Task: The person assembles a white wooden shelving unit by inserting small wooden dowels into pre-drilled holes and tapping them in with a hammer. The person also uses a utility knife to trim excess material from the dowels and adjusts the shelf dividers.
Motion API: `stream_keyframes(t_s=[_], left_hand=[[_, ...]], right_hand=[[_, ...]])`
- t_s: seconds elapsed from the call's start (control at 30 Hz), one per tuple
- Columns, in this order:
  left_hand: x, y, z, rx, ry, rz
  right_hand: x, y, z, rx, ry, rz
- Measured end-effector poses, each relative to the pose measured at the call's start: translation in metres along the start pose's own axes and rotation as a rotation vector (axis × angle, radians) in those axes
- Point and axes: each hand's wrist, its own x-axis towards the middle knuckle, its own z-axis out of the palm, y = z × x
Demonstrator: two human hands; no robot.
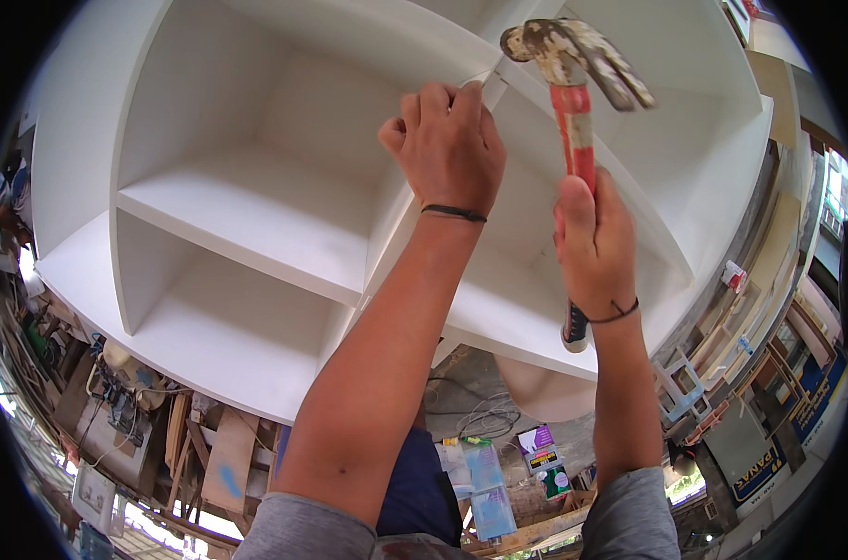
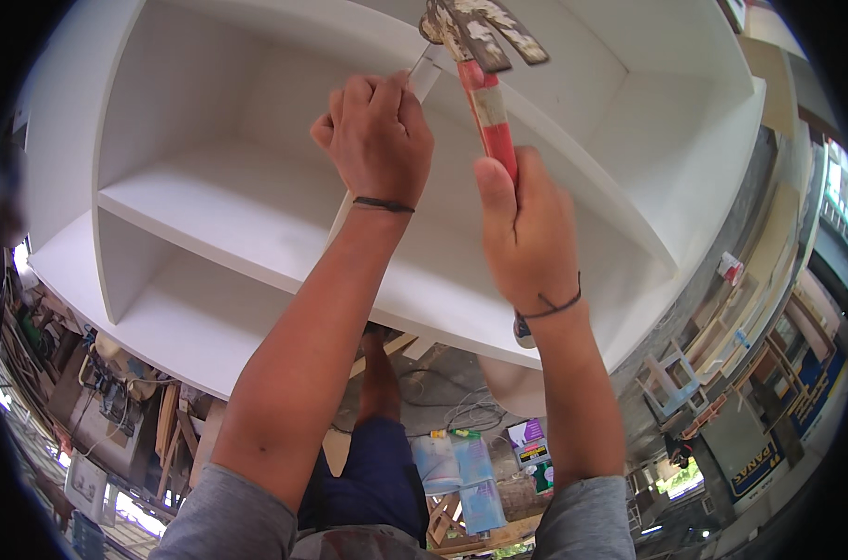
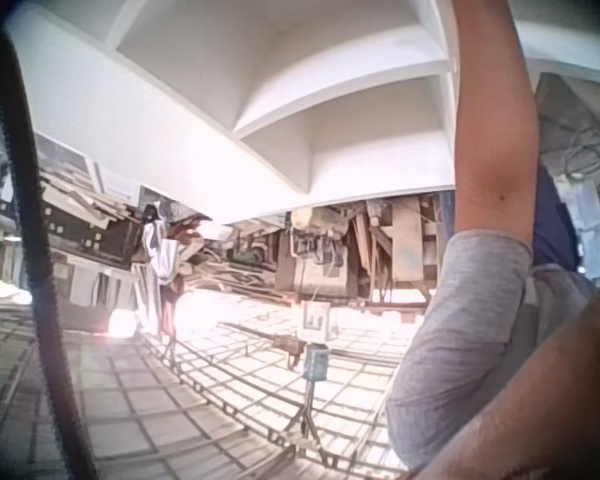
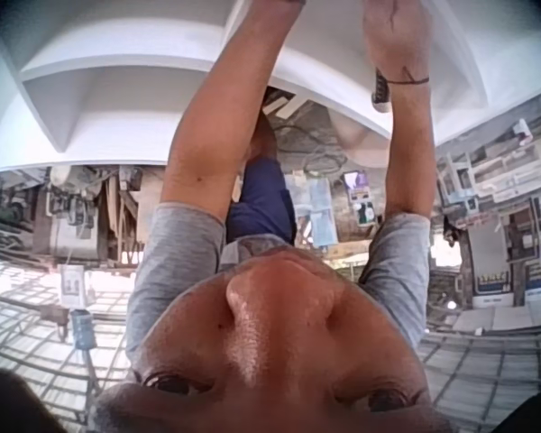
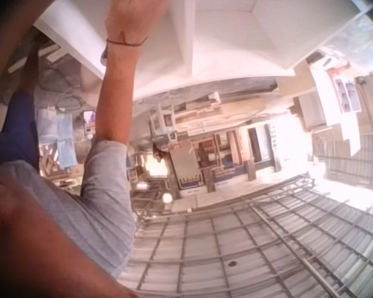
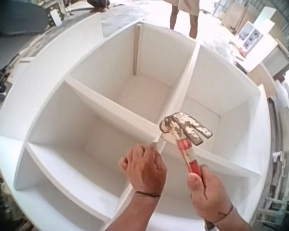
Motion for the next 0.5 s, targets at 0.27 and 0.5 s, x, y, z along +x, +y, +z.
stream_keyframes(t_s=[0.27,0.5], left_hand=[[0.0,0.0,0.001,0.0,0.019,0.002],[0.0,0.004,0.001,0.018,0.004,-0.006]], right_hand=[[-0.001,0.0,-0.001,-0.016,-0.008,0.024],[0.005,-0.001,-0.003,-0.029,-0.058,0.09]])
